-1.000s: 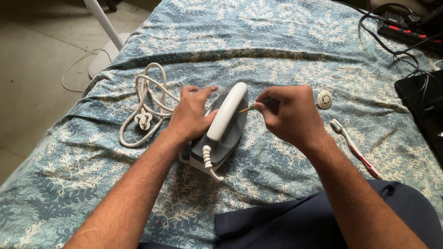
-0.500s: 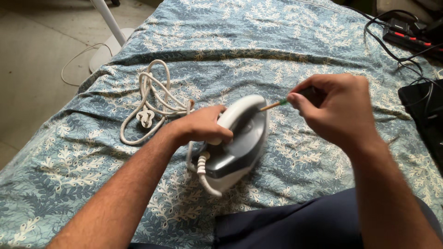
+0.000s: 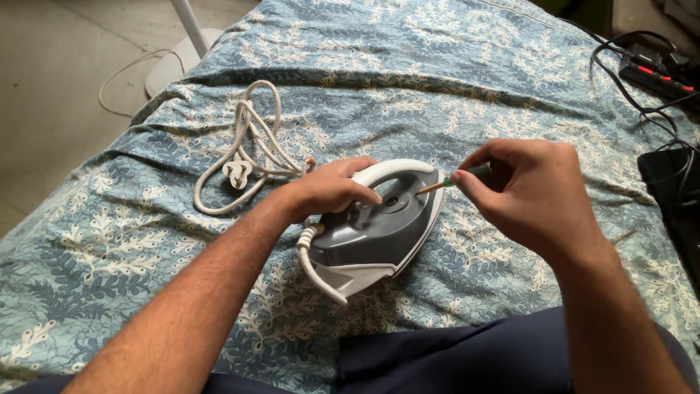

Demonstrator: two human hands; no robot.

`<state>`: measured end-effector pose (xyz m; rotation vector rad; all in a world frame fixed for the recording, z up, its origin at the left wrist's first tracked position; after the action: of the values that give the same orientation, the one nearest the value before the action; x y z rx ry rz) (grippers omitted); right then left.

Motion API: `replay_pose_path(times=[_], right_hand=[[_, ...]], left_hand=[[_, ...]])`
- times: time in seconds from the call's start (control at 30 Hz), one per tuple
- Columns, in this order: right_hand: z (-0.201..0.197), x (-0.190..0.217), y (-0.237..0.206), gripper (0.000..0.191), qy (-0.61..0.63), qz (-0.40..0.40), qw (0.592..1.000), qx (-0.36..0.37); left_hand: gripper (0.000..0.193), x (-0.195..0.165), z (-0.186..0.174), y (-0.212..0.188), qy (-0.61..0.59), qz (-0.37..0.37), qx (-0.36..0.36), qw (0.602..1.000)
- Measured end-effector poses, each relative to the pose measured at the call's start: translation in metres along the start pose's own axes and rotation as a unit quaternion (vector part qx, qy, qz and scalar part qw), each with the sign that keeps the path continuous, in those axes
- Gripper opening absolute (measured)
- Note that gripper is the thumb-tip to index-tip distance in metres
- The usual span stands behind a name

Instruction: The person uses a screwdriver to remove the temperature control knob and a screw from the top of an electric iron. They then use a toothbrush to clean the exposed area before reinserting the screw and replacing the knob.

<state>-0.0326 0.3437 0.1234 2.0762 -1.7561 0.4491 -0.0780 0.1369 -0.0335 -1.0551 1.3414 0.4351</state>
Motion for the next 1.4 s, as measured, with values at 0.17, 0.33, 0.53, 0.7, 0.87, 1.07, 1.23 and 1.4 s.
replay_pose_path(times=[0.17,0.33,0.53,0.7,0.87,1.07,1.23,1.4], right_hand=[[-0.001,-0.002,0.004,0.014,0.039,-0.061,0.996,-0.048],[0.010,-0.006,0.010,0.021,0.047,-0.073,0.993,-0.083],[0.044,-0.008,0.023,0.023,0.055,-0.090,0.994,-0.023],[0.044,-0.009,0.029,0.018,0.170,-0.094,0.980,-0.035],[0.035,-0.012,0.031,0.012,0.173,-0.113,0.976,-0.064],[0.031,-0.020,0.030,0.022,0.196,-0.153,0.965,-0.082],[0.027,-0.020,0.025,0.015,0.163,-0.179,0.968,-0.072],[0.026,-0.014,0.017,0.016,0.144,-0.200,0.965,-0.087]], left_hand=[[0.071,0.000,0.002,0.003,0.063,-0.005,-0.017,0.998],[0.071,0.004,-0.003,0.003,0.067,-0.013,-0.029,0.997],[0.051,0.015,-0.017,0.014,-0.010,0.023,-0.020,0.999],[0.049,0.015,-0.019,0.016,-0.007,0.021,-0.026,0.999],[0.060,0.002,-0.006,0.008,0.030,0.002,-0.047,0.998],[0.071,-0.015,0.011,0.002,0.105,0.032,-0.064,0.992],[0.072,-0.014,0.012,0.003,0.103,0.016,-0.058,0.993],[0.071,-0.009,0.008,0.007,0.074,0.028,-0.047,0.996]])
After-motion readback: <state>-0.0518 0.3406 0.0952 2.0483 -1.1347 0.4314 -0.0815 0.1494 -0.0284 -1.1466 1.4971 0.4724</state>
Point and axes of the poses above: each hand's wrist, its own y-axis towards the middle knuckle, its own z-axis out of the palm, x = y × z, the point moved 6 cm from there along y, towards the middle knuckle, and after that the axes turned 2 degrees about -y, right-handed, at the moved point
